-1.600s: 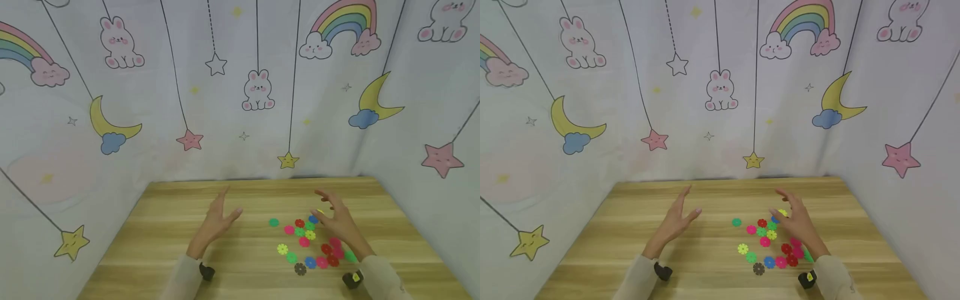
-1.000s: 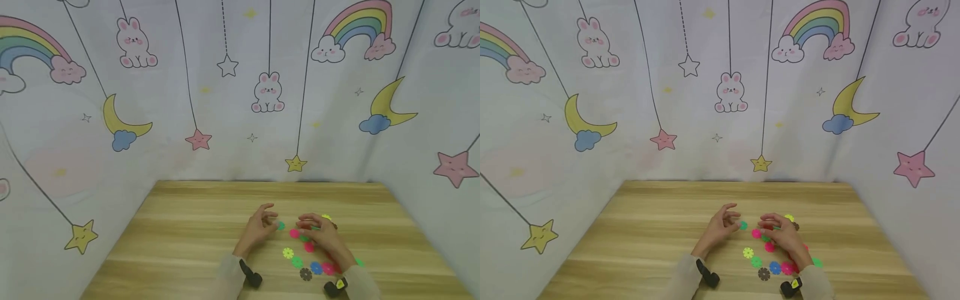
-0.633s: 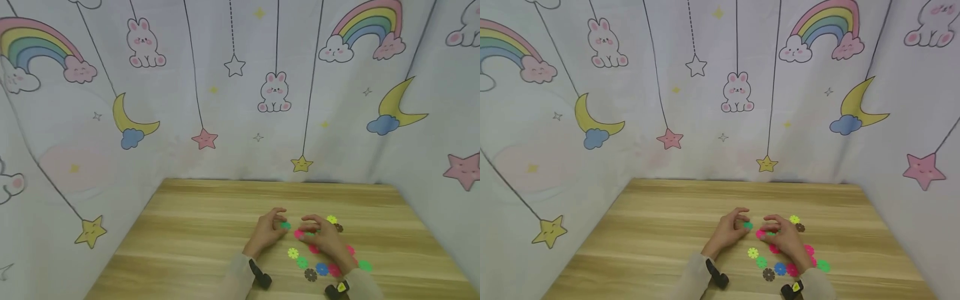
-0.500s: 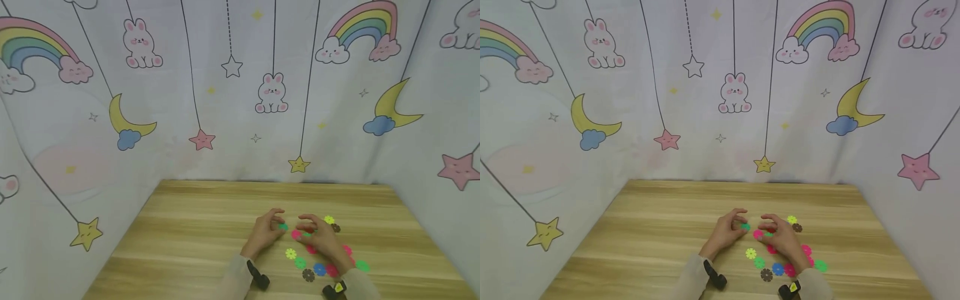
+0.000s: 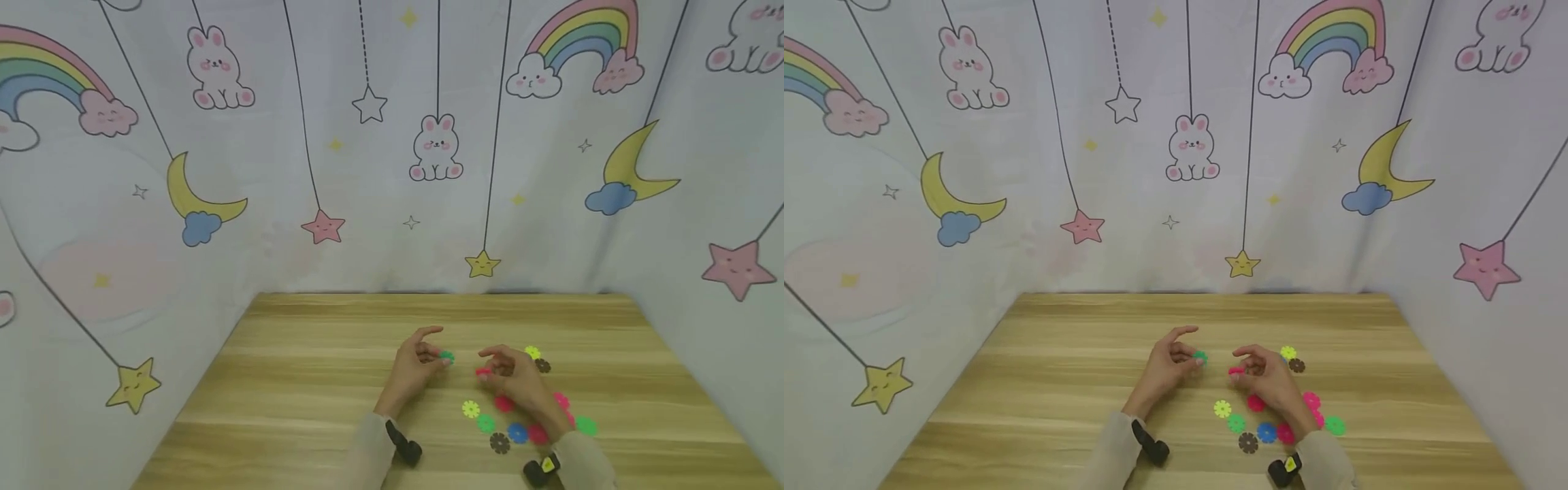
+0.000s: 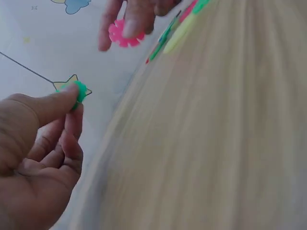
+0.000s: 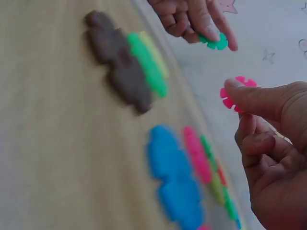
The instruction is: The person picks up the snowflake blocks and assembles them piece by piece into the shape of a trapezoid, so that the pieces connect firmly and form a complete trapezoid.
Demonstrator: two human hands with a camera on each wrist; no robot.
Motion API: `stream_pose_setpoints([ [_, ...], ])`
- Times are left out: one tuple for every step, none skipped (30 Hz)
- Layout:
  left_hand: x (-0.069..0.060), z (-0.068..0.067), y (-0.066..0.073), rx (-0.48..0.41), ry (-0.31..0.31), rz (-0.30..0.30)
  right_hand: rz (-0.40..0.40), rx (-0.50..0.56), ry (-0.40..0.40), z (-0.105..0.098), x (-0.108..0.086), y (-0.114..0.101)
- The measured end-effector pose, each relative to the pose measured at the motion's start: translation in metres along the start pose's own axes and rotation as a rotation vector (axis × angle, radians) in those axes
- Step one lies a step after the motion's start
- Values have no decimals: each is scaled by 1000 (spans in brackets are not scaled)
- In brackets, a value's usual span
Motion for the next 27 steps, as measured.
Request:
stream_pose_setpoints([
  [-1,-6,4,-39,16,-2,5,20,18,-1,-1,-3],
  [-2,-12,10,-70,31,2,6,41,39,-4,-3,-8],
  [-3,-17,18,-97,40,5,3,60,61,-6,-4,-13],
  [-4,-22,25,-123,48,10,-3,80,78,-9,-5,-18],
  [-6,-27,33,-147,54,14,-14,89,92,-12,-6,-23],
  [-7,-30,40,-178,59,15,-26,99,107,-15,-7,-29],
  [-8,-34,47,-196,66,10,-42,104,121,-17,-7,-34],
  [-10,-37,53,-209,73,7,-57,110,132,-20,-7,-40],
  [-11,-40,59,-220,81,3,-71,116,139,-22,-6,-46],
  [-13,-43,64,-233,89,1,-86,117,148,-23,-6,-51],
  [-15,-46,69,-242,93,-1,-96,121,153,-25,-5,-57],
  [-17,-48,73,-251,96,-3,-105,127,158,-25,-5,-63],
  [-19,-50,78,-254,93,-3,-113,137,162,-25,-5,-69],
  [-20,-51,82,-262,87,0,-122,148,166,-25,-4,-74],
  [-22,-51,86,-271,74,4,-129,157,171,-24,-5,-79],
  [-23,-51,90,-281,59,10,-134,166,174,-24,-5,-84],
  [-25,-50,93,-290,44,14,-139,176,177,-23,-6,-89],
  [-26,-49,97,-298,30,20,-143,181,179,-22,-7,-93],
  [-27,-48,100,-307,16,26,-148,189,182,-21,-9,-97],
  [-27,-46,103,-311,5,32,-153,190,182,-20,-10,-101],
  [-28,-44,105,-315,-5,38,-164,190,184,-20,-12,-105],
  [-28,-43,107,-316,-13,43,-175,187,183,-19,-13,-109],
  [-29,-41,109,-315,-21,47,-187,180,184,-18,-15,-113],
  [-30,-40,111,-311,-27,51,-206,175,182,-18,-16,-117],
  [-30,-38,112,-307,-34,54,-224,171,180,-17,-17,-120],
  [-30,-37,113,-305,-41,56,-245,164,179,-17,-18,-123],
  [-31,-35,114,-307,-46,56,-271,161,175,-16,-18,-126],
])
Point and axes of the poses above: each hand's wrist, its own x-axis towards the middle knuckle, its own z-axis out of the palm, y = z × x, the point moved 5 cm from there along x, towards the middle knuckle, and after that the axes turned 8 degrees about -y, right-handed, at the moved point
